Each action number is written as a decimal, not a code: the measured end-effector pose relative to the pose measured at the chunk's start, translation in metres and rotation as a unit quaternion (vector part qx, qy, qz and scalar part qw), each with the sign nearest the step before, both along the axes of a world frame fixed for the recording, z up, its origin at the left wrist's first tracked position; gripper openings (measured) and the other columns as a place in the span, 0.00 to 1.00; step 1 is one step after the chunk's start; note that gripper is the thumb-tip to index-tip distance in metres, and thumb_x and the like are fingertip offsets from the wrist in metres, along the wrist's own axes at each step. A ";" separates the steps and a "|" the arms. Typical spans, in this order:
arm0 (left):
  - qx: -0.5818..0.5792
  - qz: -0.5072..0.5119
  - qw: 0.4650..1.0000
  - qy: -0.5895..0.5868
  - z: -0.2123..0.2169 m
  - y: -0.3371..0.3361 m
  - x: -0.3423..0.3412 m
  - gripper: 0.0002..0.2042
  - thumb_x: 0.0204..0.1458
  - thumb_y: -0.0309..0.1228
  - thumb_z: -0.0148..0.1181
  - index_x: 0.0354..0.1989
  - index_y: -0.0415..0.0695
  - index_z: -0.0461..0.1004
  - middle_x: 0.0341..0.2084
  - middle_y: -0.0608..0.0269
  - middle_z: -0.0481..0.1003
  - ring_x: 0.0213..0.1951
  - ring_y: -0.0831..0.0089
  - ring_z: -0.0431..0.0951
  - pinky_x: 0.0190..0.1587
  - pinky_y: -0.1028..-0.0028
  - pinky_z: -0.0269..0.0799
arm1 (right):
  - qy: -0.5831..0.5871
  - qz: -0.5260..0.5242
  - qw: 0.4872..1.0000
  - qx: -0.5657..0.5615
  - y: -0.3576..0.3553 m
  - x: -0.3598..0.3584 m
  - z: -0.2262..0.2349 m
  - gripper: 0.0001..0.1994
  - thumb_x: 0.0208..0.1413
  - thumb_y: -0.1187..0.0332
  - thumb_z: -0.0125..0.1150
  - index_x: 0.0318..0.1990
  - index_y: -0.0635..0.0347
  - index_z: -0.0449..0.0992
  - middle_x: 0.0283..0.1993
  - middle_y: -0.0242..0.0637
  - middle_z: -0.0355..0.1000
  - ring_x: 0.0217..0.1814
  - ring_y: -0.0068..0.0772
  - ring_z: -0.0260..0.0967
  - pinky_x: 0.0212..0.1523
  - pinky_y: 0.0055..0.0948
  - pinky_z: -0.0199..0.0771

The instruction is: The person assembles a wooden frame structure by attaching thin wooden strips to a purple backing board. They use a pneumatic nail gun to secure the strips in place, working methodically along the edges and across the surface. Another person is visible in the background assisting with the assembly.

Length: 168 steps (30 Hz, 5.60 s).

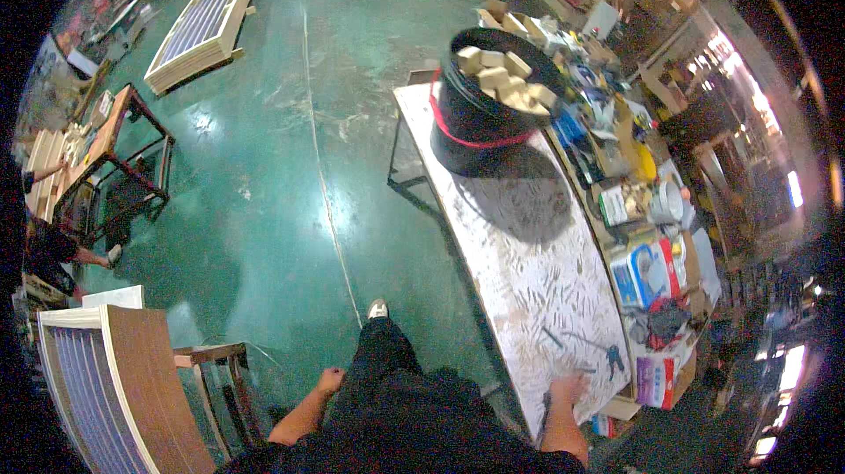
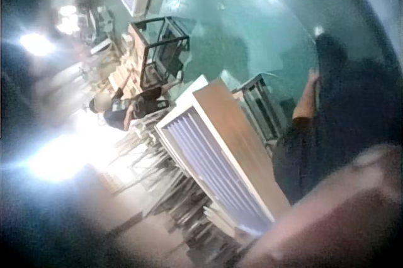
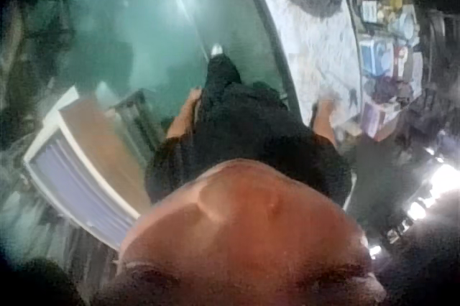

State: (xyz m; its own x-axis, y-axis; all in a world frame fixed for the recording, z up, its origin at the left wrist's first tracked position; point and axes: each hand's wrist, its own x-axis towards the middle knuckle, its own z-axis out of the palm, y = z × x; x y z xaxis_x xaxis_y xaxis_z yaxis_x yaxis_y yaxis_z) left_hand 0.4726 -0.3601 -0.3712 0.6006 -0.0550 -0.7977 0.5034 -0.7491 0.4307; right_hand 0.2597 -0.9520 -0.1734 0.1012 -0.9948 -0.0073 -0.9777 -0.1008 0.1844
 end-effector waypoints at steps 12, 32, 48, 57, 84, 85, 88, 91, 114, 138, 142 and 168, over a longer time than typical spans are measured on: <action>-0.182 0.378 0.903 -0.093 0.072 -0.006 0.146 0.11 0.56 0.36 0.60 0.38 0.41 0.80 0.29 0.61 0.81 0.32 0.72 0.80 0.37 0.66 0.75 | -0.196 0.624 0.755 0.046 -0.088 0.710 0.267 0.29 0.54 0.61 0.68 0.63 0.59 0.70 0.64 0.49 0.62 0.67 0.53 0.62 0.65 0.45 0.64; -0.004 0.474 0.880 -0.037 0.078 -0.107 -0.017 0.15 0.54 0.42 0.60 0.43 0.45 0.81 0.32 0.57 0.82 0.32 0.65 0.80 0.40 0.63 0.76 | -0.048 0.682 0.726 0.078 -0.151 0.867 0.178 0.34 0.48 0.41 0.71 0.52 0.61 0.76 0.64 0.55 0.62 0.59 0.57 0.69 0.60 0.50 0.69; 0.000 0.521 0.852 -0.050 0.028 -0.031 -0.194 0.15 0.55 0.43 0.63 0.42 0.46 0.82 0.38 0.54 0.83 0.42 0.59 0.81 0.46 0.59 0.76 | -0.377 0.730 0.566 0.071 0.064 0.686 0.237 0.21 0.53 0.64 0.69 0.51 0.68 0.75 0.46 0.41 0.74 0.50 0.38 0.71 0.51 0.37 0.73; -0.233 0.559 0.706 -0.367 0.167 0.042 -0.188 0.19 0.61 0.43 0.62 0.52 0.43 0.75 0.41 0.62 0.78 0.42 0.70 0.78 0.44 0.66 0.77 | -0.211 0.793 0.252 0.514 0.363 0.531 0.173 0.30 0.49 0.72 0.68 0.62 0.62 0.66 0.58 0.42 0.66 0.62 0.37 0.64 0.61 0.37 0.68; 0.514 0.554 0.562 -0.336 0.527 0.411 -0.726 0.24 0.51 0.27 0.65 0.58 0.44 0.71 0.53 0.49 0.71 0.57 0.51 0.72 0.62 0.61 0.67 | -0.055 0.883 -0.299 0.358 1.046 -0.152 0.309 0.23 0.49 0.77 0.64 0.55 0.63 0.75 0.56 0.50 0.65 0.56 0.58 0.64 0.58 0.49 0.70; 0.531 0.541 0.580 -0.298 0.524 0.440 -0.751 0.22 0.51 0.28 0.66 0.56 0.45 0.73 0.51 0.49 0.71 0.57 0.50 0.72 0.60 0.60 0.68 | -0.046 0.895 -0.277 0.348 1.051 -0.164 0.301 0.21 0.49 0.77 0.64 0.54 0.62 0.76 0.56 0.49 0.66 0.57 0.57 0.64 0.57 0.49 0.70; 0.471 0.543 0.684 -0.128 0.502 0.511 -0.810 0.24 0.52 0.37 0.64 0.58 0.46 0.72 0.52 0.44 0.71 0.53 0.44 0.74 0.56 0.55 0.72 | -0.037 0.913 -0.233 0.333 1.048 -0.189 0.286 0.15 0.48 0.76 0.65 0.46 0.62 0.79 0.49 0.47 0.67 0.54 0.54 0.64 0.56 0.48 0.70; 0.432 0.484 0.760 -0.038 0.482 0.543 -0.829 0.27 0.52 0.42 0.63 0.60 0.46 0.70 0.51 0.42 0.71 0.53 0.42 0.74 0.56 0.52 0.72 | -0.047 0.943 -0.130 0.302 1.046 -0.197 0.286 0.15 0.48 0.76 0.65 0.46 0.60 0.79 0.47 0.46 0.68 0.53 0.54 0.65 0.54 0.49 0.71; 0.427 0.429 0.795 0.003 0.475 0.548 -0.839 0.31 0.46 0.37 0.63 0.59 0.34 0.68 0.57 0.33 0.70 0.55 0.39 0.76 0.57 0.54 0.75 | 0.045 0.970 0.168 0.168 1.074 -0.223 0.263 0.25 0.53 0.58 0.62 0.55 0.63 0.71 0.51 0.64 0.75 0.57 0.63 0.74 0.56 0.53 0.76; 0.322 0.471 0.821 -0.025 0.403 0.643 -0.955 0.37 0.57 0.29 0.60 0.73 0.32 0.50 0.67 0.41 0.62 0.67 0.52 0.64 0.69 0.63 0.59 | -0.104 0.951 0.133 0.258 1.041 -0.251 0.209 0.42 0.57 0.44 0.60 0.77 0.36 0.49 0.79 0.51 0.46 0.82 0.56 0.38 0.73 0.75 0.32; 0.461 0.311 0.830 -0.047 0.397 0.673 -0.981 0.34 0.60 0.32 0.58 0.72 0.34 0.52 0.62 0.43 0.67 0.59 0.51 0.71 0.61 0.59 0.69 | -0.495 0.772 0.056 0.394 0.887 -0.230 0.147 0.33 0.46 0.52 0.68 0.63 0.43 0.71 0.61 0.44 0.66 0.68 0.50 0.60 0.68 0.64 0.51; 0.377 0.418 0.823 -0.077 0.442 0.573 -0.907 0.39 0.60 0.57 0.56 0.70 0.40 0.58 0.63 0.34 0.67 0.65 0.47 0.69 0.66 0.59 0.63 | -0.349 0.399 0.841 0.112 0.043 -0.245 -0.119 0.23 0.56 0.58 0.64 0.54 0.65 0.73 0.49 0.48 0.75 0.46 0.43 0.73 0.44 0.47 0.76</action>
